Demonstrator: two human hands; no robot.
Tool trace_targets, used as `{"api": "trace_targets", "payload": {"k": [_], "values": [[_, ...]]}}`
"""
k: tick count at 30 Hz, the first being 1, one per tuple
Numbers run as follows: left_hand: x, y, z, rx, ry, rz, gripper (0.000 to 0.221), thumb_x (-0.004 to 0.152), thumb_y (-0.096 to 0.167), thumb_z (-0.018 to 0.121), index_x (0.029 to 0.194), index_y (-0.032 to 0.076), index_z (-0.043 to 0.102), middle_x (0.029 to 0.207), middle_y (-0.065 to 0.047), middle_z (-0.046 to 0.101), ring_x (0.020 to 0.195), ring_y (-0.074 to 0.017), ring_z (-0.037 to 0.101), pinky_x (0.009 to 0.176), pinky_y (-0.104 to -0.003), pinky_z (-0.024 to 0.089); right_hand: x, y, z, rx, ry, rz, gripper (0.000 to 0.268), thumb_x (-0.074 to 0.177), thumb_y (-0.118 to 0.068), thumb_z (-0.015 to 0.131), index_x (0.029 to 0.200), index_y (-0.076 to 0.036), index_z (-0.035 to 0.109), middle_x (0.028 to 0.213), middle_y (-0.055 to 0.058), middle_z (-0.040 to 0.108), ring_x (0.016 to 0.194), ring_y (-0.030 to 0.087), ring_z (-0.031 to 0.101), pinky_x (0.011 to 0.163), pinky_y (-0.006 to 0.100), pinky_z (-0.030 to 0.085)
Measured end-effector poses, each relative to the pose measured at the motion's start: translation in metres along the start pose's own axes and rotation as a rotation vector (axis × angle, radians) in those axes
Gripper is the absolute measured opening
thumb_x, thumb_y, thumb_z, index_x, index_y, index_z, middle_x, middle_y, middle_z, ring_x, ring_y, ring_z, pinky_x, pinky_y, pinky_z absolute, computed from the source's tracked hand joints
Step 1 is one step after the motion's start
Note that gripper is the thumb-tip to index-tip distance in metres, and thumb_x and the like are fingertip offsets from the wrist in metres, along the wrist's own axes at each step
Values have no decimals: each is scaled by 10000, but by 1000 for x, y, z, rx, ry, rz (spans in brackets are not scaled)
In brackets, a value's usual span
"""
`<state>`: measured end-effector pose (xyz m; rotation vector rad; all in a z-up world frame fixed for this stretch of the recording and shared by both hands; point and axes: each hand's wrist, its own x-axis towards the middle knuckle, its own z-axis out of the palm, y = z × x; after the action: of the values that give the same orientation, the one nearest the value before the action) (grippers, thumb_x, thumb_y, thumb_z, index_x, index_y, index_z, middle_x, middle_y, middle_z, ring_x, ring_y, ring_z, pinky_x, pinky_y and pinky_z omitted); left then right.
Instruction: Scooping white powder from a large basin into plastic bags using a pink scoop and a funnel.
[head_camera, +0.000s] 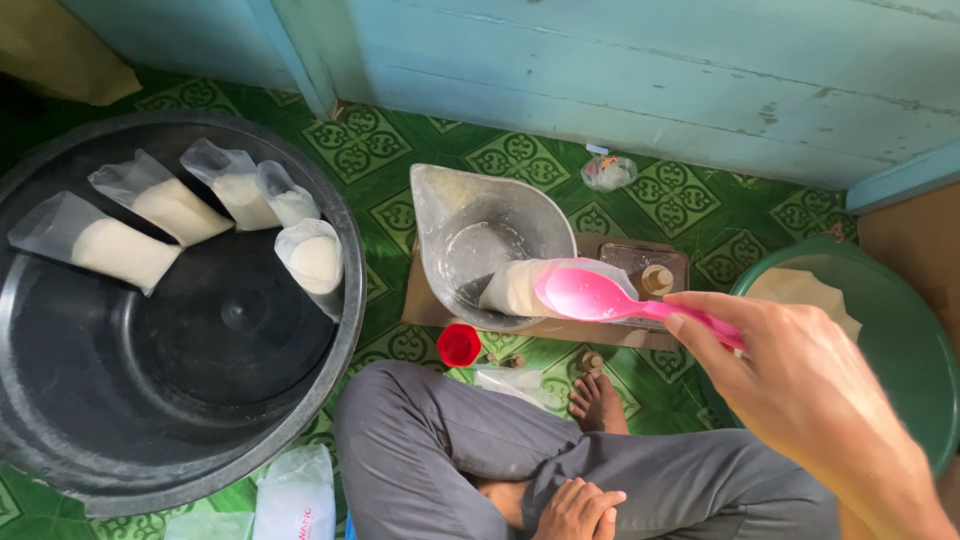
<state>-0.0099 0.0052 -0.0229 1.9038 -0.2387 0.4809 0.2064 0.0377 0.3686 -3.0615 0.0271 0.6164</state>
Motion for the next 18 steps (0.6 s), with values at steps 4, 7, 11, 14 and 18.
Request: {"api": "trace_targets", "payload": {"k": [4,7,11,14,18], "values": [[3,3,-4,-8,3,17,258,862,27,602,1117,58,617,846,-85,573,692,-232,550,706,-356,493,-4,10,-3,11,14,20,277,851,-356,599,1083,-343,749,613,86,724,517,283,601,557,368,469],[5,6,-7,-56,-51,-39,237,897,36,573,1132,45,596,847,-109,556,704,-253,542,728,-395,492,-7,16,-6,35,-6,83,277,866,-372,600,1096,-338,751,611,81,708,519,260,565,546,356,457],[9,7,-8,-9,-7,40,240,872,35,578,1108,44,614,839,-100,565,685,-243,529,703,-359,483,-10,32,-4,149,15,84,265,873,-335,623,1079,-261,772,590,99,699,504,243,554,525,350,455],[10,8,-9,6,-18,49,239,870,44,576,1106,49,616,833,-91,561,692,-242,523,695,-349,471,-10,43,-2,204,10,98,273,882,-316,630,1106,-270,779,566,106,671,492,228,537,502,344,431],[20,17,-18,2,-27,57,237,880,56,570,1113,44,613,830,-98,578,688,-264,527,689,-366,460,-5,73,9,313,76,4,301,857,-270,663,1126,-213,785,483,118,586,437,213,465,419,346,367]]}}
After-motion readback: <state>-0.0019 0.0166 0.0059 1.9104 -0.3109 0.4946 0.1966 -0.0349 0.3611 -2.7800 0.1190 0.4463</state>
